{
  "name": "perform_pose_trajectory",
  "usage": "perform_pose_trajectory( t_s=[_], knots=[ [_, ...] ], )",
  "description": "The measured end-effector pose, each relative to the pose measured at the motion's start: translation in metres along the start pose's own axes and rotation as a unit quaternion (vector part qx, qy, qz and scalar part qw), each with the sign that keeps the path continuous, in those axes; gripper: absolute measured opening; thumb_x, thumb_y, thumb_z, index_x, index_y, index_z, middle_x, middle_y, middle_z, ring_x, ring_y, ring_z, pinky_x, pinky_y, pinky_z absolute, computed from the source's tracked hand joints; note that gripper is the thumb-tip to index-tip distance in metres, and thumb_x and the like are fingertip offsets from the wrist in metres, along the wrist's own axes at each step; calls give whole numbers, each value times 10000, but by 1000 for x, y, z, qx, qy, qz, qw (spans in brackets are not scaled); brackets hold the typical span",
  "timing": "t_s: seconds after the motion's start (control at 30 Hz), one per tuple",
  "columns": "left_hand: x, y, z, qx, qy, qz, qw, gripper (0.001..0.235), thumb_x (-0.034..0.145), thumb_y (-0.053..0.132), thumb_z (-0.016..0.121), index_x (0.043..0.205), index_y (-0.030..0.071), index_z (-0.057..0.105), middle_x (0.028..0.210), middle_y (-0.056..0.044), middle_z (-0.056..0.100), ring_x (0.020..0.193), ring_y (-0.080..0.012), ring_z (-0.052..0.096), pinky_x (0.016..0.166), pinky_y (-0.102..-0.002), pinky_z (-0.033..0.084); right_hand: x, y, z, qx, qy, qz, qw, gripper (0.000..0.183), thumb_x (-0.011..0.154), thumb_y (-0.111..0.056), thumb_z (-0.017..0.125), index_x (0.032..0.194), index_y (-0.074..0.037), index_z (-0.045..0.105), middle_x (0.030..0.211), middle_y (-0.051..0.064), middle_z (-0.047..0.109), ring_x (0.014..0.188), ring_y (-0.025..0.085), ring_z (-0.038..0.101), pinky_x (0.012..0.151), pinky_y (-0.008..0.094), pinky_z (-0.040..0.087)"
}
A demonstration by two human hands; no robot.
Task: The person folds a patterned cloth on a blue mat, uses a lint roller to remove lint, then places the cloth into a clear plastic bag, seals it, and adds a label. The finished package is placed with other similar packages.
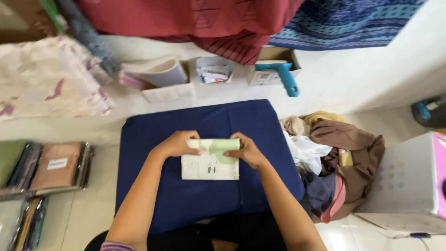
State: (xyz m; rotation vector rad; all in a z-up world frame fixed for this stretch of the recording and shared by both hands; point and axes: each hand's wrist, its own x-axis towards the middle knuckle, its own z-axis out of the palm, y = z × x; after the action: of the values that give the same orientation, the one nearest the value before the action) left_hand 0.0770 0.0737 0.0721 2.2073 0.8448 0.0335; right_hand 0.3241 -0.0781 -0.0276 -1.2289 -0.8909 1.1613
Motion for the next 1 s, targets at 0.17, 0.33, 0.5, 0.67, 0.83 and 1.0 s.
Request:
perform_pose_trajectory(
  t_s=[0.17, 0.33, 0.5, 0.67, 0.83, 1.0],
  knots=[
    [68, 37, 40, -146, 77, 67, 984, 584, 727, 359, 868, 1252, 243, 641, 1076, -153, 744, 1076, -363, 681, 917, -446, 522, -13, -58, -75, 46, 162, -2, 986, 634, 744, 50, 839, 1299, -109, 577, 942, 139, 732, 750, 274, 757, 611, 370, 641],
    [138, 54, 126, -193, 114, 13, 974, 626, 728, 352, 893, 1297, 298, 636, 1037, -102, 747, 1018, -293, 716, 862, -380, 565, -3, -15, -192, -52, 223, 34, 973, 669, 790, -68, 876, 1370, -108, 545, 1025, 143, 714, 763, 237, 744, 596, 357, 637],
    [138, 63, 155, -119, 169, -14, 978, 597, 746, 294, 874, 1277, 173, 628, 1125, -190, 723, 1098, -365, 699, 921, -440, 573, -10, 2, -193, -286, 247, 23, 926, 642, 828, -302, 879, 1375, -203, 558, 1055, 133, 738, 910, 294, 754, 740, 422, 617],
    [90, 92, 120, -38, 274, 26, 961, 551, 809, 253, 816, 1320, 209, 614, 1251, -99, 628, 1063, -310, 692, 860, -453, 593, -14, -22, -137, -590, 247, -175, 748, 644, 852, -231, 770, 1443, -138, 535, 1323, 203, 577, 1226, 391, 605, 976, 513, 515],
    [16, 122, 10, 61, 521, 171, 834, 232, 839, 310, 802, 1062, 272, 750, 901, 53, 706, 811, -158, 714, 696, -295, 590, -16, -5, -103, -688, 99, -177, 697, 544, 947, -424, 607, 1463, -257, 564, 1567, 130, 463, 1459, 352, 413, 1100, 612, 408],
    [-48, 114, -123, 400, 592, 210, 668, 403, 976, 560, 600, 1137, 211, 724, 1051, -67, 618, 876, -308, 555, 730, -447, 416, -12, 20, -111, -693, 163, -194, 675, 580, 966, -569, 466, 1491, -325, 499, 1558, 34, 492, 1476, 288, 409, 1179, 520, 294]
  ],
)
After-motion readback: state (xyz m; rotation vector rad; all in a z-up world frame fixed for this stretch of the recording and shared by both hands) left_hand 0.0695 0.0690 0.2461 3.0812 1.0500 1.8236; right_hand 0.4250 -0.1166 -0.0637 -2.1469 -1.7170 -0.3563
